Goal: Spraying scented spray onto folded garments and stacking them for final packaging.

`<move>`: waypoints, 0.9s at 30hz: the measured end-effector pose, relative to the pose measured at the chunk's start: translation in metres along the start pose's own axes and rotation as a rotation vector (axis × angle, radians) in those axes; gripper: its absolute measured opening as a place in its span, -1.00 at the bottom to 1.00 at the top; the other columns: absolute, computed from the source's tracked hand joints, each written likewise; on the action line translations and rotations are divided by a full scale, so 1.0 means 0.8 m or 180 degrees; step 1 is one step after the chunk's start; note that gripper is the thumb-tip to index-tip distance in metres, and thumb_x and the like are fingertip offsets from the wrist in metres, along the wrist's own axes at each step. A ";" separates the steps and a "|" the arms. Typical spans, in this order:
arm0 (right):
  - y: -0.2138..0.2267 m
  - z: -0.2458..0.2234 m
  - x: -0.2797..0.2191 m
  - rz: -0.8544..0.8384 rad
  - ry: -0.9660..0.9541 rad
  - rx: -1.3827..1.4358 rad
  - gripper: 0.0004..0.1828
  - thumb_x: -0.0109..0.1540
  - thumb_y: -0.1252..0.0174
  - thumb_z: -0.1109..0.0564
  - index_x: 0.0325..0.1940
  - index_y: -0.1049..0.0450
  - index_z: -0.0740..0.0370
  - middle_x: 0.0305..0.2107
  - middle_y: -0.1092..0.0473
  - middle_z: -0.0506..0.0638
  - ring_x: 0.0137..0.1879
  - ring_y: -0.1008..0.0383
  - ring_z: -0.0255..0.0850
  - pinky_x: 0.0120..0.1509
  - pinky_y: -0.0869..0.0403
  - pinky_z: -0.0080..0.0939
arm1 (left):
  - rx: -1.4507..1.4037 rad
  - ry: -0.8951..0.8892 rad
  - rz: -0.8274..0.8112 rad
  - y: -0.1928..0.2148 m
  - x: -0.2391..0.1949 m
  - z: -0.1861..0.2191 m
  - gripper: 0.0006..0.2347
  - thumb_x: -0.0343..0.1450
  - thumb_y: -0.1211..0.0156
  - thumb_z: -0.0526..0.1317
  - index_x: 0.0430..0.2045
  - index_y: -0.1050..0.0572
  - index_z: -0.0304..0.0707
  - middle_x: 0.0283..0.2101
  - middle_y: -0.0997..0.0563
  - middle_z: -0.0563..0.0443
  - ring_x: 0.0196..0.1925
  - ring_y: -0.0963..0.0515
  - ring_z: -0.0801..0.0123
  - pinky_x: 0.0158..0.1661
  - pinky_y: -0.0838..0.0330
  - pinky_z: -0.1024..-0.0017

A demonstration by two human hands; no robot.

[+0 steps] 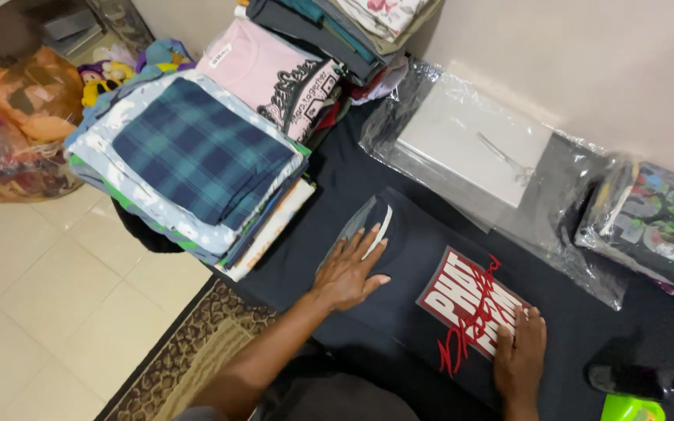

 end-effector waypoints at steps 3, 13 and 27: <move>0.002 0.002 -0.002 -0.0060 -0.0210 -0.0049 -0.41 0.42 0.08 -0.07 0.39 -0.31 0.40 0.40 -0.14 0.48 0.55 -0.07 0.33 0.61 -0.06 0.18 | -0.0050 -0.0092 -0.0003 0.002 -0.009 -0.003 -0.37 0.50 0.01 0.15 0.42 -0.14 -0.19 0.56 0.06 -0.20 0.55 0.00 -0.16 0.38 0.07 -0.18; -0.001 -0.002 -0.053 0.0227 -0.0252 -0.0329 -0.31 0.43 0.04 -0.06 0.50 -0.15 0.48 0.33 -0.16 0.57 0.46 -0.17 0.48 0.55 -0.21 0.22 | -0.0280 0.0065 -0.0029 -0.005 -0.049 -0.050 -0.34 0.50 0.01 0.15 0.46 -0.05 -0.20 0.53 0.05 -0.34 0.55 0.04 -0.17 0.40 0.19 -0.17; 0.017 -0.171 0.056 0.0811 -0.0116 0.0136 -0.64 0.48 -0.16 0.10 0.24 -0.45 0.46 0.14 -0.41 0.38 0.30 -0.40 0.20 0.47 -0.35 0.05 | -0.0185 -0.0668 0.1225 0.207 -0.098 -0.012 -0.66 0.52 -0.12 -0.17 0.15 -0.47 -0.39 0.37 -0.37 -0.31 0.46 -0.30 -0.07 0.41 -0.09 -0.03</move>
Point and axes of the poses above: each hand's wrist, its own x-axis towards the middle knuckle, its own y-axis out of the back of the hand, z = x × y, the point moved 9 cm from there along x, towards the middle knuckle
